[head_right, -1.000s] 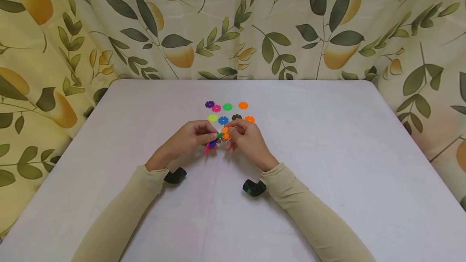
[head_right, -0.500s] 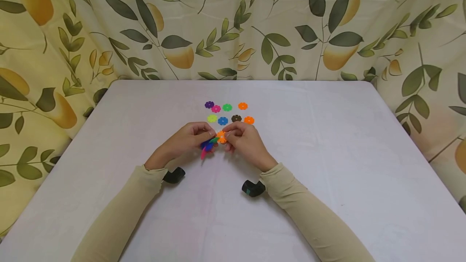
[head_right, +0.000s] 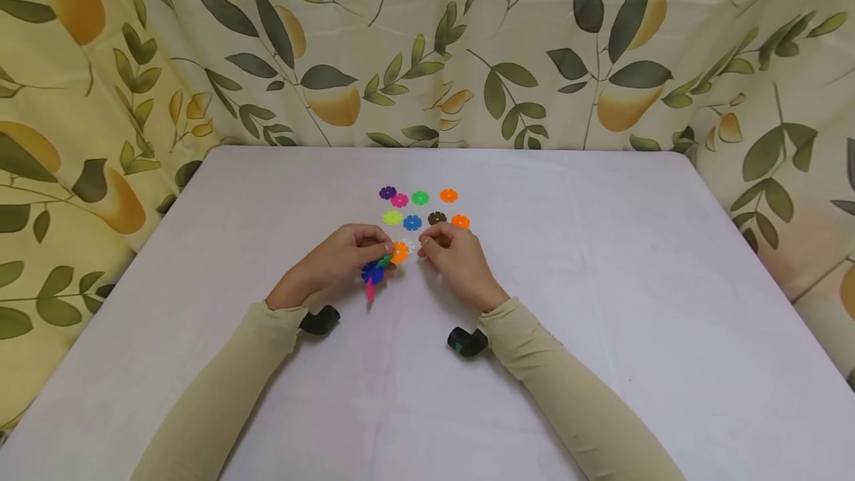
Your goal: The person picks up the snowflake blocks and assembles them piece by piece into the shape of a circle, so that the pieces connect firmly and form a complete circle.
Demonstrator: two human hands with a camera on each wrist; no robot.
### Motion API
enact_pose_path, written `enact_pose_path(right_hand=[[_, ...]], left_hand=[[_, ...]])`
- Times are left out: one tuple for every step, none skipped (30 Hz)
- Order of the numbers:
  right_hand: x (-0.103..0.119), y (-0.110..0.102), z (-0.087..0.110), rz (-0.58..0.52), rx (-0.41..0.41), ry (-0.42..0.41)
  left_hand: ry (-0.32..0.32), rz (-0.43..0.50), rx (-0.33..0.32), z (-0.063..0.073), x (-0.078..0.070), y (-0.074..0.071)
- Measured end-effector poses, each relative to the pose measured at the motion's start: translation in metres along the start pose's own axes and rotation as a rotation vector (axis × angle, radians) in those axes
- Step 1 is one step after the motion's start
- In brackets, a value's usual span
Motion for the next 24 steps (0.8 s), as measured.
enact_pose_path(right_hand=[[-0.002,0.0,-0.001,0.029,-0.002,-0.003],[-0.003,0.0,-0.002,0.062,-0.002,-0.012],[-0.005,0.001,-0.004,0.091,0.002,-0.025],[-0.007,0.002,-0.005,0.122,0.007,-0.045],[-0.008,0.004,-0.006,0.152,0.014,-0.065],[-0.008,0.005,-0.007,0.18,0.022,-0.089],[-0.009,0.007,-0.008,0.208,0.033,-0.118],[-0.009,0.009,-0.009,0.229,0.046,-0.153],[-0.009,0.01,-0.01,0.248,0.064,-0.189],[-0.009,0.012,-0.011,0.269,0.082,-0.223],[-0.008,0.013,-0.01,0.289,0.102,-0.253],[-0.007,0.015,-0.01,0.31,0.123,-0.281],[-0.006,0.016,-0.01,0.34,0.143,-0.311],[-0.006,0.018,-0.009,0.377,0.16,-0.347],[-0.005,0.019,-0.008,0.414,0.175,-0.377],[-0.004,0.02,-0.007,0.445,0.185,-0.402],[-0.004,0.02,-0.006,0.467,0.191,-0.425],[-0.004,0.02,-0.005,0.485,0.191,-0.441],[-0.004,0.02,-0.004,0.492,0.185,-0.453],[-0.004,0.019,-0.004,0.485,0.177,-0.453],[-0.004,0.018,-0.003,0.467,0.169,-0.442],[-0.005,0.017,-0.003,0.449,0.16,-0.432],[-0.005,0.016,-0.003,0.434,0.152,-0.419],[-0.006,0.015,-0.003,0.426,0.147,-0.403]], left_hand=[[0.002,-0.004,-0.001,0.0,0.001,-0.001],[0.006,-0.009,-0.005,0.0,0.001,-0.002],[0.011,-0.016,-0.011,0.0,0.001,-0.003],[0.013,-0.022,-0.018,0.0,0.002,-0.004],[0.019,-0.033,-0.025,0.0,0.002,-0.005],[0.025,-0.047,-0.032,0.0,0.002,-0.007],[0.023,-0.049,-0.033,0.0,0.002,-0.008],[0.016,-0.039,-0.03,0.0,0.003,-0.009],[0.009,-0.031,-0.026,0.0,0.003,-0.01],[0.0,-0.025,-0.023,0.0,0.003,-0.011],[-0.006,-0.024,-0.024,0.0,0.004,-0.012],[-0.015,-0.023,-0.025,0.0,0.004,-0.013],[-0.025,-0.019,-0.026,0.0,0.005,-0.014],[-0.031,-0.02,-0.03,-0.001,0.006,-0.015],[-0.037,-0.023,-0.034,-0.001,0.006,-0.016],[-0.043,-0.023,-0.038,-0.001,0.007,-0.017],[-0.046,-0.02,-0.038,-0.002,0.007,-0.018],[-0.049,-0.013,-0.036,-0.002,0.008,-0.018],[-0.053,-0.009,-0.037,-0.002,0.008,-0.019],[-0.054,-0.004,-0.036,-0.002,0.009,-0.019],[-0.056,-0.008,-0.037,-0.003,0.009,-0.02],[-0.057,-0.015,-0.039,-0.003,0.01,-0.02],[-0.058,-0.022,-0.04,-0.003,0.011,-0.021],[-0.061,-0.031,-0.041,-0.003,0.011,-0.021]])
Point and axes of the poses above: each hand's wrist, its own z-axis away from the middle knuckle, its own y-axis out of the palm, x = y × z, the point moved 2 cm from there along -z, towards the middle knuckle, and after that the axes turned 14 degrees about -x, right-handed, at the moved point
